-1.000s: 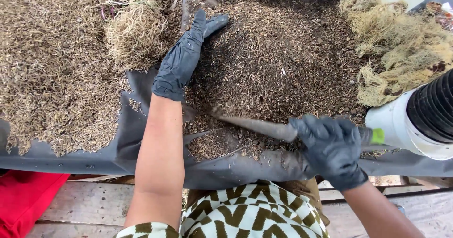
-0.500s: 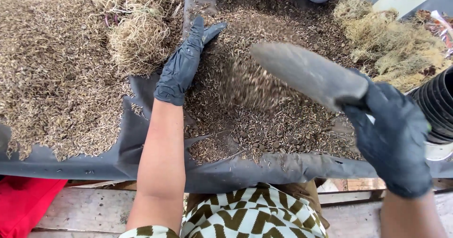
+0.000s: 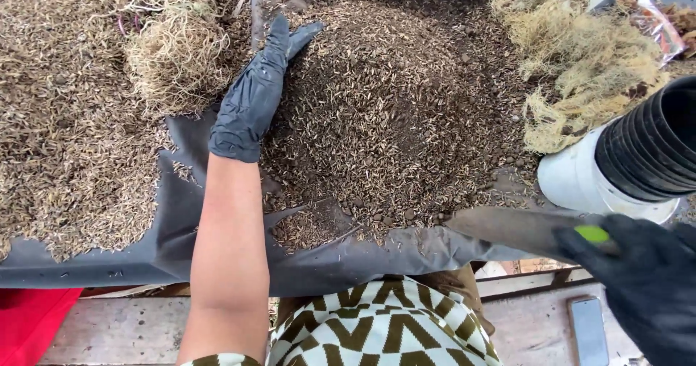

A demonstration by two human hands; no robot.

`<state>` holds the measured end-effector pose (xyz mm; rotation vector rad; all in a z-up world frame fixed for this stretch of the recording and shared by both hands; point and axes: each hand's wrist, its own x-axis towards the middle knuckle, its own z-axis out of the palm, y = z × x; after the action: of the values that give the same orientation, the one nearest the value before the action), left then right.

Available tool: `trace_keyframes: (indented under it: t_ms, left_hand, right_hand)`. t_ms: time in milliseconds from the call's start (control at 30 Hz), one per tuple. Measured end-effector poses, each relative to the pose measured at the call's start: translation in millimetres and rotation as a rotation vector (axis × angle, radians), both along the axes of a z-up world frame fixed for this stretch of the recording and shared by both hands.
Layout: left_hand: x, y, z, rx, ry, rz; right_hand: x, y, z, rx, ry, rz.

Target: A person wearing gloves uses a spray bottle to moisten soil in a small pot and then uses a hand trowel to mix and level soil on a workbench.

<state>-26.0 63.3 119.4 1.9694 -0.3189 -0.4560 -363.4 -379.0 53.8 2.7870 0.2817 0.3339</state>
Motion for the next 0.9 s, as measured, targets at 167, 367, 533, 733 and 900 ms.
trace_keyframes:
  t_ms: [167, 367, 533, 733, 900]
  left_hand:
    - [-3, 2, 1, -0.005, -0.002, 0.044]
    - [0, 2, -3, -0.016, 0.001, 0.000]
    - [-1, 0, -1, 0.002, 0.010, 0.028]
    - [-1, 0, 0, 0.026, 0.020, 0.024]
    - [-5, 1, 4, 0.022, 0.024, 0.031]
  right_hand:
    - [48, 52, -14, -0.512, 0.052, -0.033]
    - [61, 82, -49, -0.469, 0.124, -0.107]
    - [87, 98, -55, -0.471, -0.062, -0.018]
    - [135, 133, -25, -0.492, -0.254, 0.035]
    - [165, 142, -14, -0.465, -0.331, 0.054]
